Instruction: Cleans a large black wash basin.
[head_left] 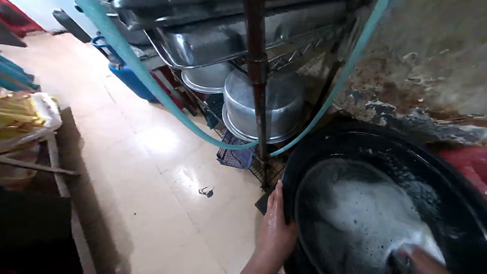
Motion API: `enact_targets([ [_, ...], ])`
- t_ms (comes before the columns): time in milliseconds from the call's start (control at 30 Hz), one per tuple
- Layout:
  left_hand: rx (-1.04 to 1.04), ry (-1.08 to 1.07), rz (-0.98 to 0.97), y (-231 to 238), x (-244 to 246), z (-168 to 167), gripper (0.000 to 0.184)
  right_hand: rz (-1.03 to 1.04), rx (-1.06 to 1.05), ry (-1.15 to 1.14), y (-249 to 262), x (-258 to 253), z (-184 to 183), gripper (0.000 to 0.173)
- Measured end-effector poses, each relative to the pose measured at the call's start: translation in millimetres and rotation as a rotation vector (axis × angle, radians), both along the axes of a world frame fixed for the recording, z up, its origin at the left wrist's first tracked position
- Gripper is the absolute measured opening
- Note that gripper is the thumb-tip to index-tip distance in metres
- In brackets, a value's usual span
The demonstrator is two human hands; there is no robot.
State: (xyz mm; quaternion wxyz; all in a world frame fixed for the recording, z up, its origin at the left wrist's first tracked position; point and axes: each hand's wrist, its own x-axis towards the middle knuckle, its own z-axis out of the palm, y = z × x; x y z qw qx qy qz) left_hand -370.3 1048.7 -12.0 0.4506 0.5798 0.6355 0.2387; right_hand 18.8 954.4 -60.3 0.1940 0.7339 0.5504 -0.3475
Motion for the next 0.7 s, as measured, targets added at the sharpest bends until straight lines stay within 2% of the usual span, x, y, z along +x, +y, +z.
enact_targets([
  [100,0.011,0.02,-0.01,0.3,-1.2,1.2,0.1,-0.251,0.326,-0.052,55.5,43.6,-15.6,0.048],
  [167,0.004,0.023,-0.023,1.6,-2.3,4.1,0.099,-0.395,0.525,-0.044,108.3,38.5,-22.2,0.047],
  [300,0.014,0.049,-0.052,1.1,-3.9,8.7,0.097,-0.718,0.908,0.194,200.9,-41.2,-24.8,0.05],
  [400,0.019,0.059,-0.056,0.9,-4.3,9.2,0.096,-0.745,1.021,0.418,241.7,-113.8,-29.2,0.053],
  [467,0.019,0.058,-0.049,1.4,-3.1,8.4,0.096,-0.573,0.909,0.487,233.5,-161.6,-30.1,0.047],
  [567,-0.014,0.05,-0.044,3.1,-2.1,8.2,0.097,-0.091,0.537,0.506,158.1,-215.4,-23.6,0.047],
  [633,-0.044,0.042,-0.042,3.9,-1.7,8.9,0.098,0.188,0.343,0.504,93.2,-218.9,-18.2,0.046],
  [700,-0.063,0.032,-0.034,5.3,-1.5,9.0,0.099,0.452,0.315,0.49,54.4,-201.3,-13.3,0.04],
])
